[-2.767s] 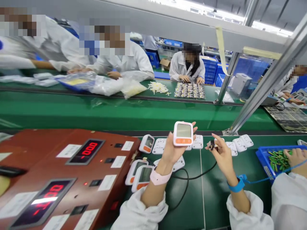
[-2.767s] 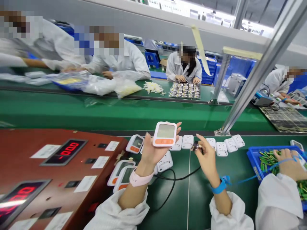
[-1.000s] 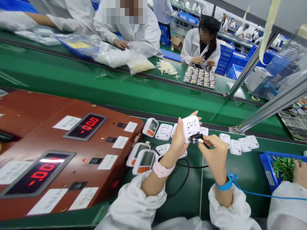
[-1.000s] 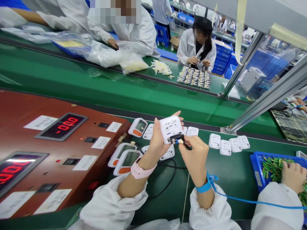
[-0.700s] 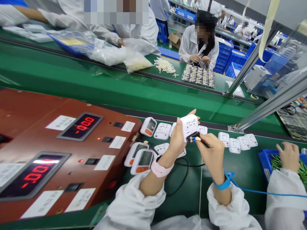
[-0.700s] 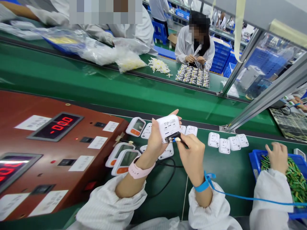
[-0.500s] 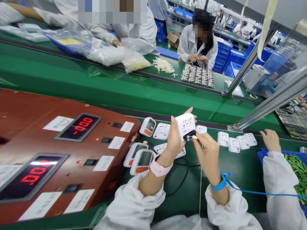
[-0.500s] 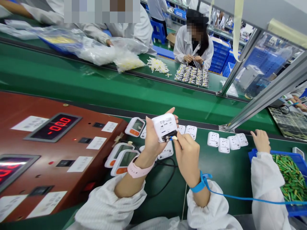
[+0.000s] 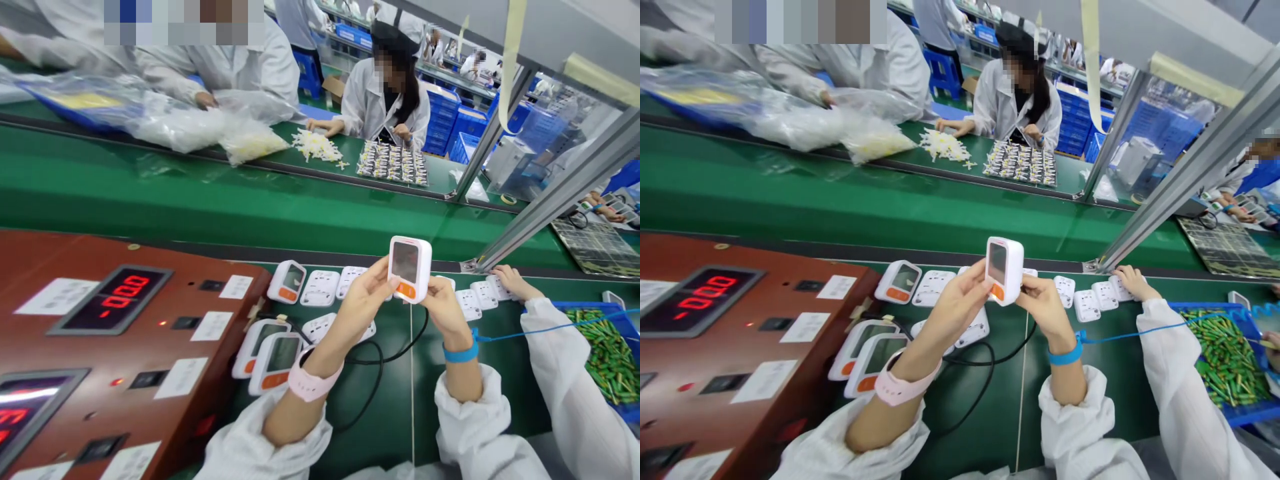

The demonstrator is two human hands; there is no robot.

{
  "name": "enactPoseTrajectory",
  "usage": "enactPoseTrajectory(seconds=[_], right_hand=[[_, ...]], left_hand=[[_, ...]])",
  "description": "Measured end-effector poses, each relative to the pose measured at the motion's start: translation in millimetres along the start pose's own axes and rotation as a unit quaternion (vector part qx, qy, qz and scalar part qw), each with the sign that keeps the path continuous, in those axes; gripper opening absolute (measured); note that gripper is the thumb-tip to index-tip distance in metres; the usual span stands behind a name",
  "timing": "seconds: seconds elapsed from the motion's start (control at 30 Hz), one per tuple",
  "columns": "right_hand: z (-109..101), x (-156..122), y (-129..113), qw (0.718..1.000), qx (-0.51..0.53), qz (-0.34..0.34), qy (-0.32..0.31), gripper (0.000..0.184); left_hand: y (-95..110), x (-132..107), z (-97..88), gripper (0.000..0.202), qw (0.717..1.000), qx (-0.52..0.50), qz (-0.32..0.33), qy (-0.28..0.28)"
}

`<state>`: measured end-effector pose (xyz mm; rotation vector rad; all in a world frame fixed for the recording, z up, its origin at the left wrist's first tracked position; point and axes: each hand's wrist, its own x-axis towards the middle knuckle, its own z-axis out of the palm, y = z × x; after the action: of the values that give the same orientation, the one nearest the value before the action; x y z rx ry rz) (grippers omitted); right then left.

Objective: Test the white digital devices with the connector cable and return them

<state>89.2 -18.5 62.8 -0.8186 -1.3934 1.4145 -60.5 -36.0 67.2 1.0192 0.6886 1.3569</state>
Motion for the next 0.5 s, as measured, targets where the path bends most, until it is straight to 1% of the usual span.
enactPoseTrajectory(seconds=[0.07,0.1,0.2,0.3,0.37,0.43,0.5], right_hand=[[1.1,-1.5,0.2,1.0,0.014,0.003,-0.011,0.019],[1.6,-1.9,0.7,1.0,0.008,0.001,-0.017,0.02],[0.6,-1.2,3.2,0.998,-0.068,-0.012,-0.012,0.029],[-0.2,1.3,8.1,0.989,-0.138,-0.048,-0.004,0.043],[3.0,3.5,13.5,0.987,-0.141,-0.08,0.001,0.043],[9.3,5.7,19.5,0.985,-0.133,-0.1,0.032,0.038],[15.6,7.6,24.0,0.984,-0.125,-0.1,0.079,0.036]], left_hand=[[-0.1,-0.6,0.6,0.046,0.999,0.037,0.001,0.002],[0.3,-0.9,1.0,0.043,0.999,0.05,0.006,0.014],[2.8,-1.5,2.5,0.038,0.995,0.065,0.026,0.077],[3.6,-0.8,4.2,0.039,0.989,0.068,0.033,0.126],[1.6,0.4,5.7,0.04,0.987,0.064,0.035,0.145],[-1.8,1.4,7.4,0.04,0.985,0.055,0.037,0.16],[-4.7,1.8,8.9,0.04,0.984,0.049,0.033,0.168]])
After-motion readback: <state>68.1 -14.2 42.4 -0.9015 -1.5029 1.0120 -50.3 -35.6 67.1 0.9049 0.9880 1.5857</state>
